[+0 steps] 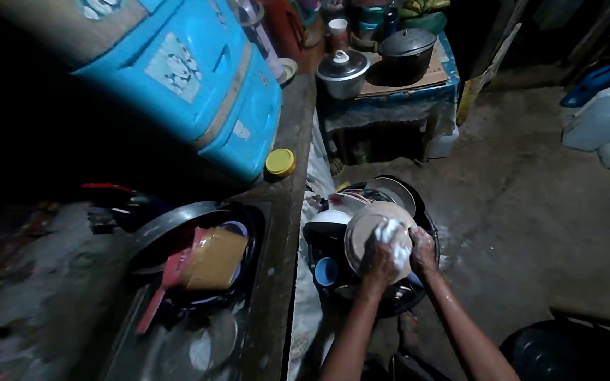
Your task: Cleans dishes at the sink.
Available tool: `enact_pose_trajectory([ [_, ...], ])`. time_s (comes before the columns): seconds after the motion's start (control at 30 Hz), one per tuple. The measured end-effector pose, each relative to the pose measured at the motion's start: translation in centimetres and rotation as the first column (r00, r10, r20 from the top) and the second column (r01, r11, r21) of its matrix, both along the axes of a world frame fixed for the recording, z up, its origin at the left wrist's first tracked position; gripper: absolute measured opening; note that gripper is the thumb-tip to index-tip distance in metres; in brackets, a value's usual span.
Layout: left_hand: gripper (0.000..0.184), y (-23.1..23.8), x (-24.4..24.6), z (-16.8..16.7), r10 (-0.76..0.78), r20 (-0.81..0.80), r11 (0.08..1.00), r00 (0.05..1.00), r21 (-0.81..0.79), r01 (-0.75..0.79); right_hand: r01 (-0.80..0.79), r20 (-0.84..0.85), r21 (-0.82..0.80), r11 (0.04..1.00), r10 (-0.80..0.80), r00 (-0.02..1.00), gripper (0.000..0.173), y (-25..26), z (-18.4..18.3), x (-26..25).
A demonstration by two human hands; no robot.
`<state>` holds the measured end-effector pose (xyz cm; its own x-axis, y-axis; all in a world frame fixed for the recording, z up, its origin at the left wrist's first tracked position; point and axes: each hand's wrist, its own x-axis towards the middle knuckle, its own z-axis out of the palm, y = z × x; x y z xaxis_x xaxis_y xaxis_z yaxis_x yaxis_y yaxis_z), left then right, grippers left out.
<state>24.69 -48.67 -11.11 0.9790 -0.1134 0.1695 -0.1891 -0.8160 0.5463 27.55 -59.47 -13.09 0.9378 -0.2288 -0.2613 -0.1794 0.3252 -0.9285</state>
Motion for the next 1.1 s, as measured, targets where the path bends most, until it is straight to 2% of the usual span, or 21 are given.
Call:
enact_pose_trajectory([
  [0.03, 0.038, 0.2, -1.0, -1.5, -0.063, 0.093, 0.998, 0.994, -0.018, 0.065, 0.017, -0.024, -0.025, 1.0, -0.017, 1.0, 0.026, -0.4, 0.0, 0.3],
  [0.1, 0.035, 1.9, -2.8, -4.3, -0.012, 0.23, 0.99, 0.973, -0.134, 0.044, 0.057, -0.042, -0.043, 0.997, -0.059, 0.997, 0.029, -1.4, -0.5, 1.0],
  [0.17, 0.042, 3.9, -3.4, -5.7, 0.202, 0.149, 0.937, 0.968, -0.318, -0.147, 0.088, 0.001, -0.021, 0.996, -0.088, 0.996, 0.028, -2.2, -0.6, 1.2],
  [0.23, 0.045, 5.2, -1.9, -5.6, 0.412, -0.027, 0.808, 0.911, -0.45, -0.379, 0.066, 0.048, 0.003, 0.998, -0.066, 0.997, 0.027, -2.4, -0.5, 0.7],
  [0.27, 0.042, 5.6, -0.6, -5.3, 0.473, -0.07, 0.753, 0.878, -0.485, -0.445, 0.036, 0.061, -0.008, 0.999, -0.036, 0.998, 0.027, -2.5, -0.2, 0.4],
  [0.33, 0.038, 6.1, 1.9, -4.4, 0.489, -0.113, 0.716, 0.865, -0.514, -0.472, -0.024, 0.074, -0.07, 0.997, 0.029, 0.997, 0.026, -2.8, 0.4, -0.2],
  [0.4, 0.035, 5.8, 3.8, -3.2, 0.433, -0.108, 0.73, 0.895, -0.54, -0.419, -0.105, 0.074, -0.142, 0.984, 0.116, 0.991, 0.024, -2.8, 1.0, -0.7],
  [0.47, 0.037, 4.4, 5.2, -1.4, 0.365, -0.117, 0.784, 0.924, -0.497, -0.372, -0.215, 0.069, -0.171, 0.962, 0.23, 0.971, 0.023, -2.4, 1.5, -1.3],
  [0.53, 0.043, 2.2, 5.0, 1.0, 0.302, -0.21, 0.877, 0.93, -0.321, -0.357, -0.261, 0.069, -0.183, 0.948, 0.277, 0.958, 0.023, -1.6, 1.7, -1.6],
  [0.6, 0.048, -0.2, 3.1, 4.1, 0.246, -0.347, 0.942, 0.905, -0.135, -0.308, -0.214, 0.031, -0.19, 0.958, 0.224, 0.974, 0.027, -0.5, 2.3, -1.5],
  [0.63, 0.043, -1.4, 2.2, 5.0, 0.2, -0.35, 0.97, 0.915, -0.063, -0.236, -0.173, -0.008, -0.202, 0.964, 0.175, 0.984, 0.032, -0.2, 2.4, -1.3],
  [0.7, 0.033, -2.7, 0.7, 2.7, 0.029, -0.161, 0.999, 0.987, -0.022, -0.033, -0.136, -0.107, -0.252, 0.958, 0.113, 0.988, 0.044, -0.2, 2.3, -0.4],
  [0.73, 0.03, -2.7, -0.2, 1.1, -0.047, -0.06, 0.999, 0.997, -0.016, 0.046, -0.122, -0.163, -0.255, 0.959, 0.082, 0.983, 0.044, -0.4, 1.9, 0.0],
  [0.83, 0.023, -0.8, -3.0, -3.7, -0.133, 0.298, 0.99, 0.945, -0.012, 0.143, -0.006, -0.262, -0.059, 0.998, -0.01, 0.965, 0.027, -0.2, 0.6, 0.8],
  [0.9, 0.024, 1.2, -4.5, -6.2, -0.045, 0.42, 0.995, 0.907, -0.067, 0.08, 0.095, -0.227, 0.04, 0.995, -0.084, 0.97, 0.026, -0.1, -0.1, 0.9],
  [0.97, 0.036, 2.7, -5.4, -7.7, 0.167, 0.356, 0.947, 0.92, -0.318, -0.049, 0.139, -0.171, 0.058, 0.989, -0.128, 0.977, 0.028, 0.0, -0.1, 0.7],
  [1.03, 0.046, 3.4, -4.9, -8.1, 0.405, 0.182, 0.774, 0.896, -0.59, -0.23, 0.119, -0.089, 0.023, 0.993, -0.117, 0.989, 0.029, -0.2, 0.5, 0.2],
  [1.1, 0.042, 4.6, -3.1, -8.0, 0.529, 0.062, 0.616, 0.846, -0.713, -0.333, 0.063, 0.005, -0.02, 0.998, -0.063, 0.998, 0.028, -0.7, 0.9, -0.3],
])
